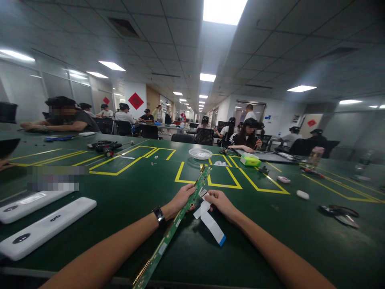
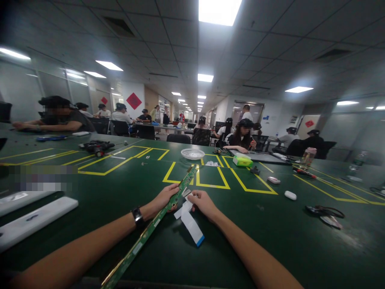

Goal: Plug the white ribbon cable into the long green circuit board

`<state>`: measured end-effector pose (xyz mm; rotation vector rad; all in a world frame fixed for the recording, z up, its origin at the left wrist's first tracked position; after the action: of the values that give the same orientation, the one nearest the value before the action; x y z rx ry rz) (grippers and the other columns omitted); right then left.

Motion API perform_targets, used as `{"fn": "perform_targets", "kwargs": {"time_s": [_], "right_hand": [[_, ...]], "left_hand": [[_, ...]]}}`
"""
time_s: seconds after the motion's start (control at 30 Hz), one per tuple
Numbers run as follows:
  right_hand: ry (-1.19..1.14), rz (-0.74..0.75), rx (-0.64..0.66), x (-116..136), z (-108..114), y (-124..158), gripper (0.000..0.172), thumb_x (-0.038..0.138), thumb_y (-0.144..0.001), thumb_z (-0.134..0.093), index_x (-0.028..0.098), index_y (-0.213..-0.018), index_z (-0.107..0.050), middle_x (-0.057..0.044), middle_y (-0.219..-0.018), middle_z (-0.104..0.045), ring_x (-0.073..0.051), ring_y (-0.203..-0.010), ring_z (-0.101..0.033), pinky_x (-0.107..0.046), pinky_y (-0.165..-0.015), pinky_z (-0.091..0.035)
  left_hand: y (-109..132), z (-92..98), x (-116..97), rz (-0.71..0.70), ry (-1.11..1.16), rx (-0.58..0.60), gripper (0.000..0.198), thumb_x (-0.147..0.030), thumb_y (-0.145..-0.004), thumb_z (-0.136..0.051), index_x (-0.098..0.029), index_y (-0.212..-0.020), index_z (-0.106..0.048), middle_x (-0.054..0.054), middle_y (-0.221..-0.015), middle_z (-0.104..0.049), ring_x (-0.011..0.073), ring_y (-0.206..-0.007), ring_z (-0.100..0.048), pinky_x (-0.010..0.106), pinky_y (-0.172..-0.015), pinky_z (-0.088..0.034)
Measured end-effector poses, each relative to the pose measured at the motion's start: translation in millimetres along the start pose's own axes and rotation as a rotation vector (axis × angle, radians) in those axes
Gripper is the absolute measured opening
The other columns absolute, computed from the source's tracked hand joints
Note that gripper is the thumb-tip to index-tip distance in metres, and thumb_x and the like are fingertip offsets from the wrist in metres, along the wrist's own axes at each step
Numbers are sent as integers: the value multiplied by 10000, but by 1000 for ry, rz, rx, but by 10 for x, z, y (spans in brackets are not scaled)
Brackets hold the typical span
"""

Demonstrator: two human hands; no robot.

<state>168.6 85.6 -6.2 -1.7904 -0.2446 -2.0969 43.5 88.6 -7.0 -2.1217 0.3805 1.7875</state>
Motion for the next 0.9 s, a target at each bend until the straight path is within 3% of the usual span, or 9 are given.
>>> {"fn": "perform_targets", "kwargs": {"time_s": [0.27,0.47,0.67,0.77,0.83,0.9], "right_hand": [[-27,-12,-18,-12,27,16,333,459,-732,-660,149,-688,-548,54,-541,-504,-70,-480,-423,-203,-476,-298],[24,1,-14,-40,34,-1,360,491,-737,-639,158,-656,-529,57,-518,-481,-75,-473,-406,-210,-475,-274],[129,54,-38,11,60,-12,377,487,-758,-617,159,-614,-500,59,-525,-434,-76,-496,-376,-214,-495,-265],[182,63,-37,27,112,-44,375,504,-785,-579,150,-664,-547,47,-556,-468,-84,-513,-394,-216,-508,-284],[261,57,-68,30,210,-73,390,514,-822,-521,142,-734,-596,26,-596,-520,-100,-534,-428,-223,-529,-312],[431,56,-152,47,374,-90,413,501,-863,-452,138,-784,-633,-8,-655,-580,-129,-586,-482,-239,-571,-340]], "left_hand": [[84,-58,-66,-46,-342,78,477,-513,-872,-438,-163,-1184,-527,-25,-682,-534,86,-441,-473,205,-400,-405],[93,-71,-196,-203,-528,79,454,-490,-896,-411,-146,-1130,-593,50,-963,-633,175,-824,-575,267,-735,-465],[77,-106,-243,-234,-476,133,498,-485,-895,-419,-155,-1248,-543,60,-1069,-646,214,-971,-567,324,-891,-421],[2,-68,-214,-170,-421,170,527,-506,-882,-433,-146,-1250,-546,79,-1139,-636,233,-1012,-568,352,-928,-405],[-70,69,-190,-124,-457,101,539,-530,-892,-386,-152,-1232,-563,93,-1230,-594,248,-1099,-530,368,-978,-369],[-123,315,-213,-117,-573,-96,523,-524,-896,-373,-161,-1210,-579,99,-1342,-509,257,-1228,-428,372,-1054,-278]]}}
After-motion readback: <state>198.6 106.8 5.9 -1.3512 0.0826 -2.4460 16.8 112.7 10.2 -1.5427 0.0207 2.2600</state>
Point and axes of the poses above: each hand's wrist, its own y-axis away from the middle knuckle, its own z-axis out of the back of the hand, x = y × z, the point moved 8 cm from there along -y, towards the middle knuckle
